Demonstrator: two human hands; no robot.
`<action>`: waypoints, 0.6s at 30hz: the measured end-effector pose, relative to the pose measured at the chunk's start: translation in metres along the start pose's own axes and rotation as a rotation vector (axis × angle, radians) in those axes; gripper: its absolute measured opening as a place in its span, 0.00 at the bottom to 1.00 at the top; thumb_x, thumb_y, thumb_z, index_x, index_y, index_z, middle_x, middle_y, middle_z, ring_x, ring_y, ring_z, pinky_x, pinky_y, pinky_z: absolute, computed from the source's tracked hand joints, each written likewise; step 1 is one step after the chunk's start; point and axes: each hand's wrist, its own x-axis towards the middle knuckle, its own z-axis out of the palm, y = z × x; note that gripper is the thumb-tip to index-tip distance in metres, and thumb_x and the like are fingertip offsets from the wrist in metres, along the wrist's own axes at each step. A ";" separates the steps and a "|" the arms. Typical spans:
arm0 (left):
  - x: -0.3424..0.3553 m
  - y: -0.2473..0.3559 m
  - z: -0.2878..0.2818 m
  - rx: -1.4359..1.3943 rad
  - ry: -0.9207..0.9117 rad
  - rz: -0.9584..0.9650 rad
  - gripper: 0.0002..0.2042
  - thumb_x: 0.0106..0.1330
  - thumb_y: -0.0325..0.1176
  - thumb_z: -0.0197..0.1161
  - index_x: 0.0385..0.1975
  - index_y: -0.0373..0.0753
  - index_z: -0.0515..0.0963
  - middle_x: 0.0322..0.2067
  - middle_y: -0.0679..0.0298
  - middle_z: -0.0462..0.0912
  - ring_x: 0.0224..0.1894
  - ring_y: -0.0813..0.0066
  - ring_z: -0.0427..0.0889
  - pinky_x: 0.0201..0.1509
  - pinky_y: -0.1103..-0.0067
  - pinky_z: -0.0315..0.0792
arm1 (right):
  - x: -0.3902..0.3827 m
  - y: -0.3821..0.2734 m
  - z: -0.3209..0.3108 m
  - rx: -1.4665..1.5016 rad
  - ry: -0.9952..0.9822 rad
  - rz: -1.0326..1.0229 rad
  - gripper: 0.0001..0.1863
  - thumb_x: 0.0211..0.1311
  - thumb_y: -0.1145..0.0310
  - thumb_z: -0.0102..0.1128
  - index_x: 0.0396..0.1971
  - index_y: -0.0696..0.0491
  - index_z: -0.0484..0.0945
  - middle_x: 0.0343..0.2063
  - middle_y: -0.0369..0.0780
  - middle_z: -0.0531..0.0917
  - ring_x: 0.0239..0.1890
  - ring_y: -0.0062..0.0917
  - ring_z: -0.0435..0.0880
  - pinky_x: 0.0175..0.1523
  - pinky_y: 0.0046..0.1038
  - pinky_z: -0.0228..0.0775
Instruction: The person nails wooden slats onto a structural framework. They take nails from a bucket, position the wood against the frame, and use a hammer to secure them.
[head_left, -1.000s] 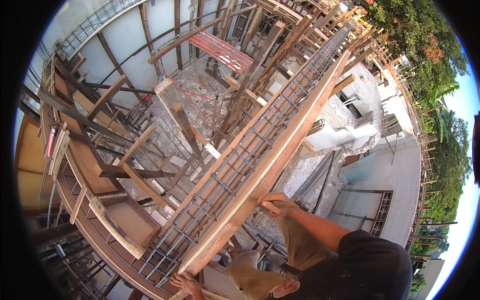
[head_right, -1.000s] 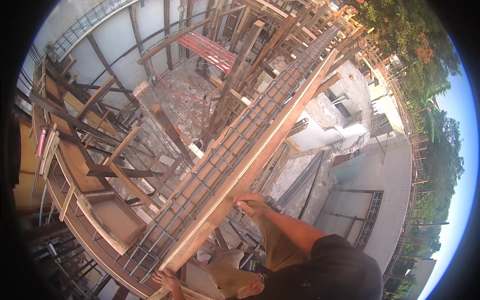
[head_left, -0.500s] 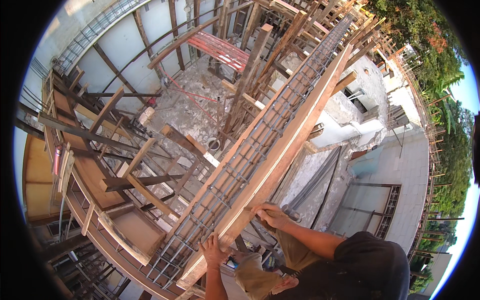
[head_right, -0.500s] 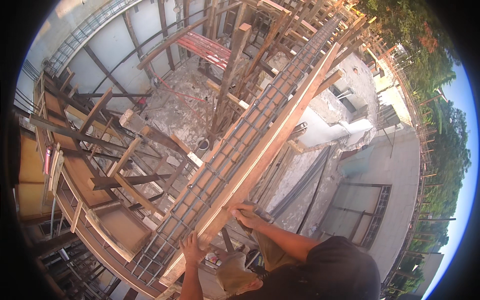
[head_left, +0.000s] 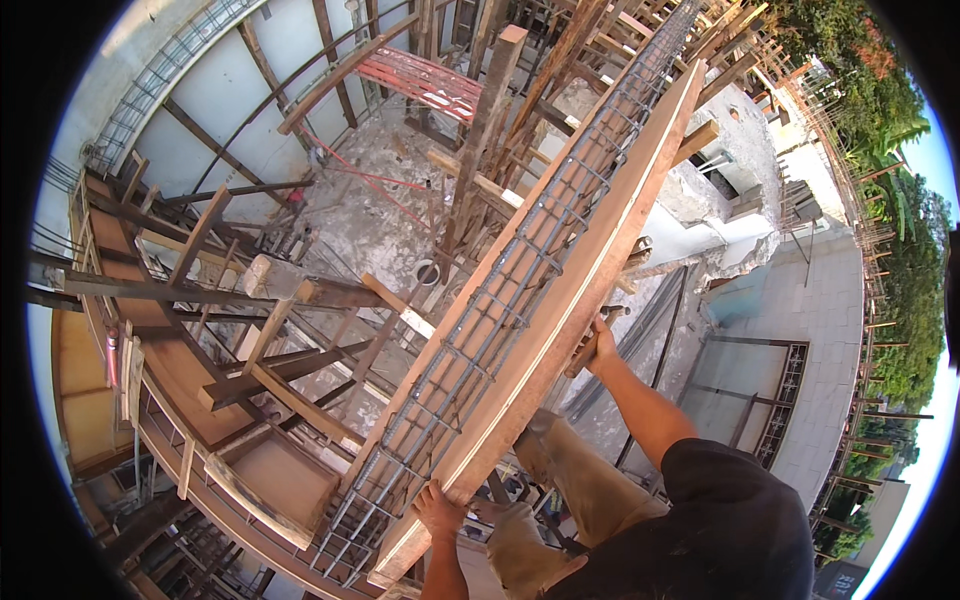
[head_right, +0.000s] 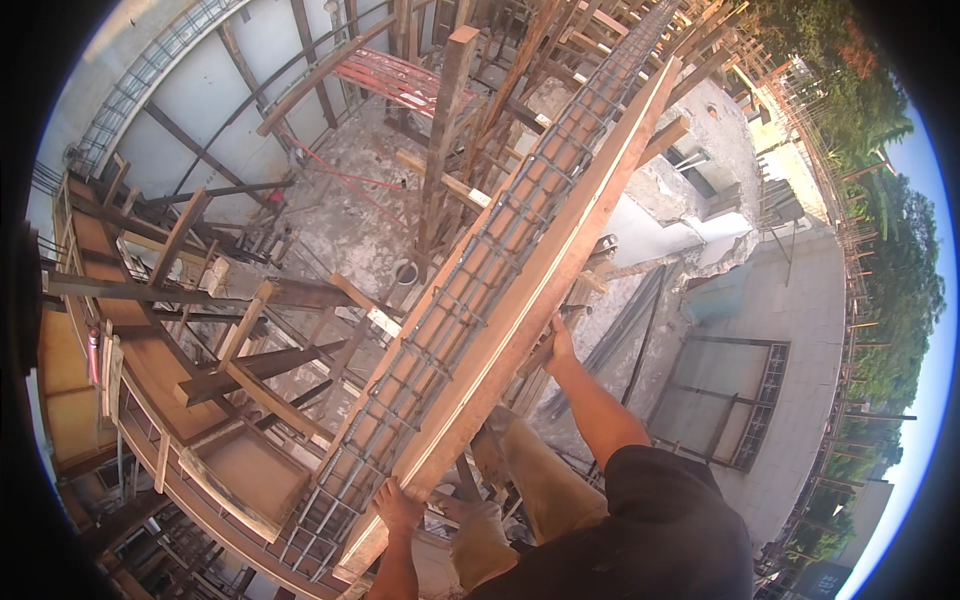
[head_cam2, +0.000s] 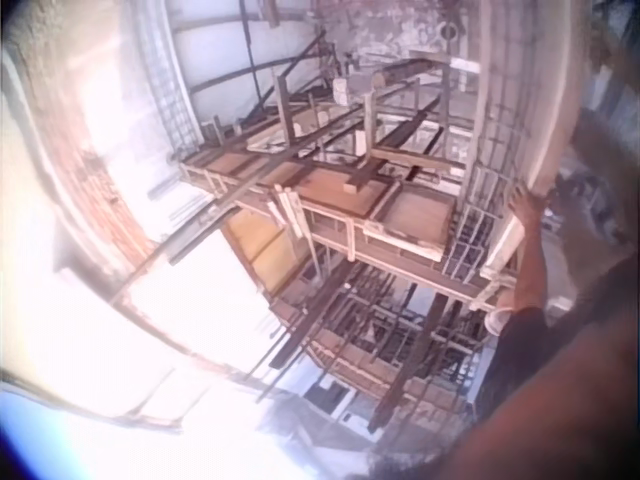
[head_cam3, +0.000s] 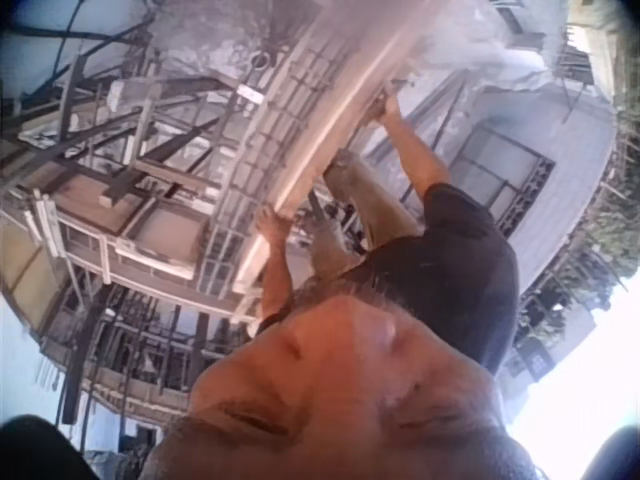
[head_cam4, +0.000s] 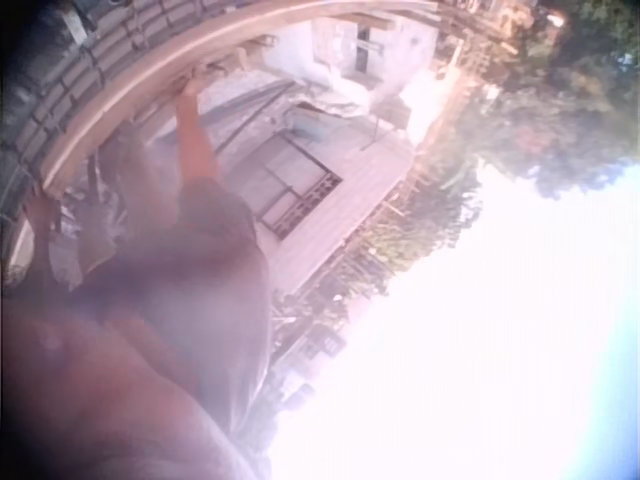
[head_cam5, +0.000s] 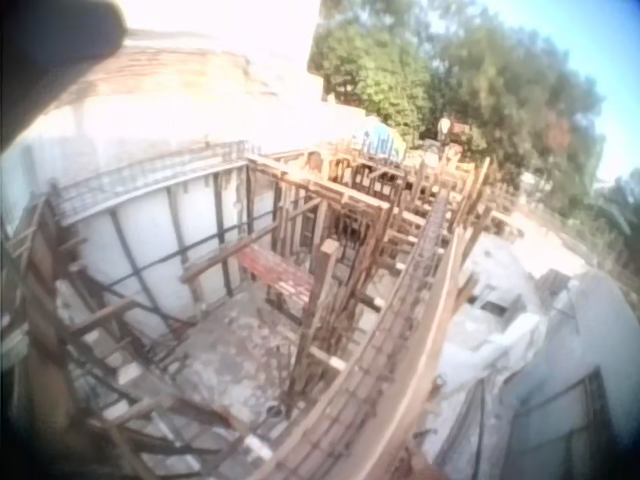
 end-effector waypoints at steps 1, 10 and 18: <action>0.000 -0.003 0.002 0.011 -0.012 -0.002 0.36 0.43 0.41 0.74 0.56 0.43 0.69 0.52 0.56 0.76 0.59 0.51 0.73 0.65 0.51 0.60 | 0.007 0.010 0.010 0.103 -0.045 -0.026 0.39 0.70 0.35 0.49 0.68 0.50 0.66 0.58 0.45 0.75 0.61 0.37 0.73 0.65 0.48 0.62; 0.002 0.007 0.010 0.074 -0.008 -0.027 0.34 0.42 0.45 0.77 0.50 0.42 0.70 0.50 0.58 0.76 0.57 0.55 0.74 0.59 0.51 0.63 | 0.035 0.009 0.017 0.282 -0.099 -0.151 0.40 0.71 0.31 0.42 0.69 0.49 0.65 0.66 0.42 0.73 0.67 0.41 0.73 0.72 0.47 0.64; 0.000 -0.024 0.042 0.138 0.152 0.011 0.30 0.43 0.41 0.71 0.48 0.41 0.70 0.47 0.61 0.77 0.57 0.59 0.75 0.56 0.49 0.63 | 0.024 0.024 0.054 0.045 -0.007 -0.174 0.39 0.76 0.39 0.39 0.74 0.53 0.56 0.72 0.45 0.64 0.72 0.42 0.65 0.77 0.46 0.53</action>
